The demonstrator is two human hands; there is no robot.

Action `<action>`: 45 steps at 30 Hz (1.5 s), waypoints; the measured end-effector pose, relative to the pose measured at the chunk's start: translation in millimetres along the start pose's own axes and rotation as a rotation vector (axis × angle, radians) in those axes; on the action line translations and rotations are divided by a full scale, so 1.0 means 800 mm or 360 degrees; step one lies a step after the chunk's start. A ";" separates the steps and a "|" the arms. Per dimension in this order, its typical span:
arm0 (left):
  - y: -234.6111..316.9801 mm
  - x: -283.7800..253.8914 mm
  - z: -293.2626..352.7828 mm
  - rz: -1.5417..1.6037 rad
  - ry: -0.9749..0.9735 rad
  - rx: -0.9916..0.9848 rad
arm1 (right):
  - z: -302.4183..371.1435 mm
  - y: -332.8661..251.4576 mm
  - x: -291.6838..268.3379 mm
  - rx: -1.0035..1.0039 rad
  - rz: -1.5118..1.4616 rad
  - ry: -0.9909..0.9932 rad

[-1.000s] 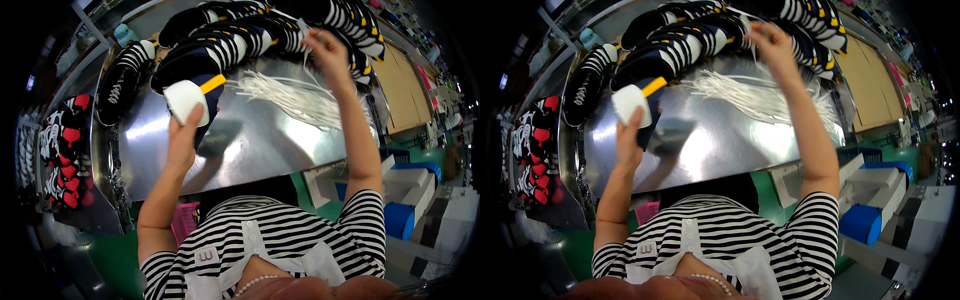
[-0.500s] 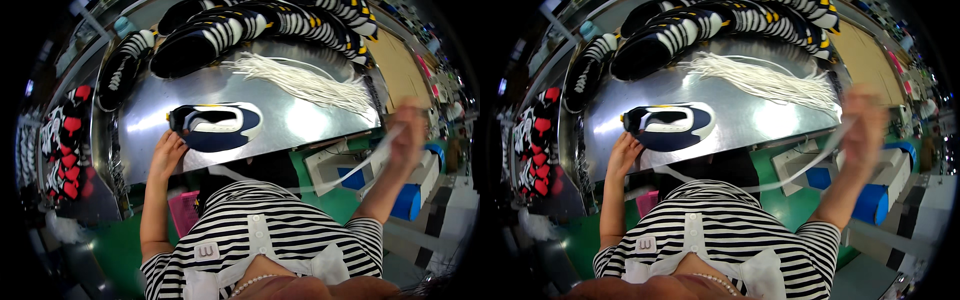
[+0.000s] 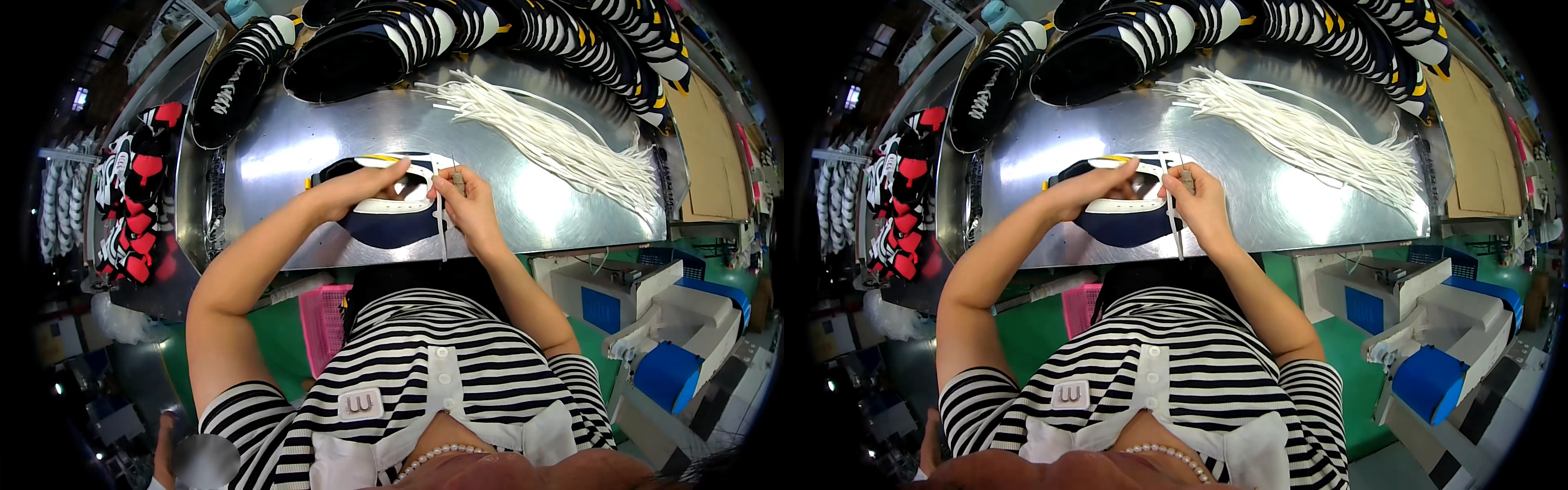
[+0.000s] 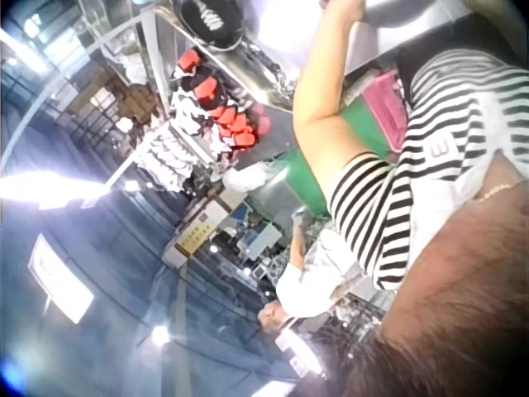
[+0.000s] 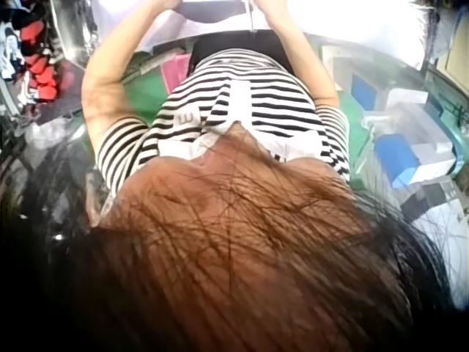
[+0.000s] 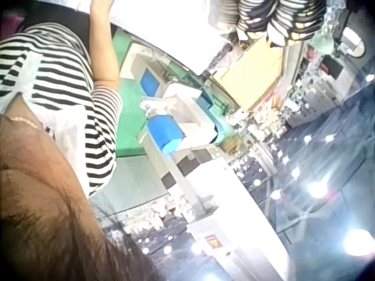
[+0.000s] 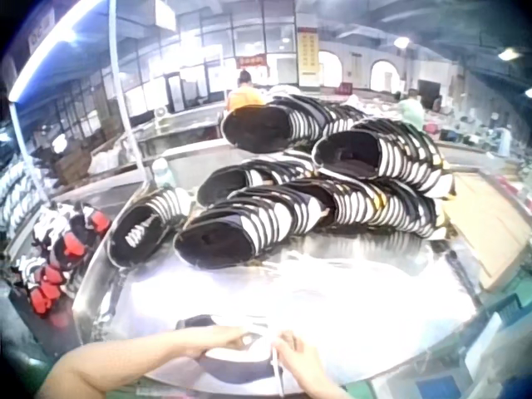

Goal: The person laces a blue and white sneaker by hand. The person takes a white lace from a pile, threads it through the eyelets of the shoe, and ties the ends.

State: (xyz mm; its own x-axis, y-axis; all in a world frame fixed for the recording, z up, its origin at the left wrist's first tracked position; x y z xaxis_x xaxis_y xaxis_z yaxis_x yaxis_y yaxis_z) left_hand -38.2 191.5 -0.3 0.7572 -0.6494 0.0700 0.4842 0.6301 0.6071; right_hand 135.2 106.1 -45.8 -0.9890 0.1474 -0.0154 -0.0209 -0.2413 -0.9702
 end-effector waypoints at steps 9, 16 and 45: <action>-0.027 0.046 -0.014 0.1098 -0.0355 0.0593 | 0.019 -0.017 -0.005 -0.0227 -0.0195 0.0107; -0.033 0.067 0.003 0.0993 -0.0091 0.0995 | 0.041 -0.037 -0.005 -0.0166 0.0115 0.0016; -0.056 0.085 0.019 -0.0446 0.0696 0.1889 | 0.040 -0.043 -0.014 -0.0618 0.0980 0.0111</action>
State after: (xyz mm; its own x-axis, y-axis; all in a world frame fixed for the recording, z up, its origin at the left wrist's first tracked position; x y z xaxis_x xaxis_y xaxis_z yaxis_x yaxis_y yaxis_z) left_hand -15.3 113.0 -10.4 0.8825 -0.3627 -0.2995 0.1369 -0.4111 0.9013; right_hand 142.1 82.0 -4.2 -0.7925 0.1587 -0.5888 0.6026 0.0552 -0.7961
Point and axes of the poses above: each hand's wrist, its own z-axis away from the middle knuckle, its own x-axis out of the palm, y = z × x, the point moved 2 cm from there along -z, towards the middle knuckle, and after that the axes turned 14 degrees about z, right-handed, at the moved point
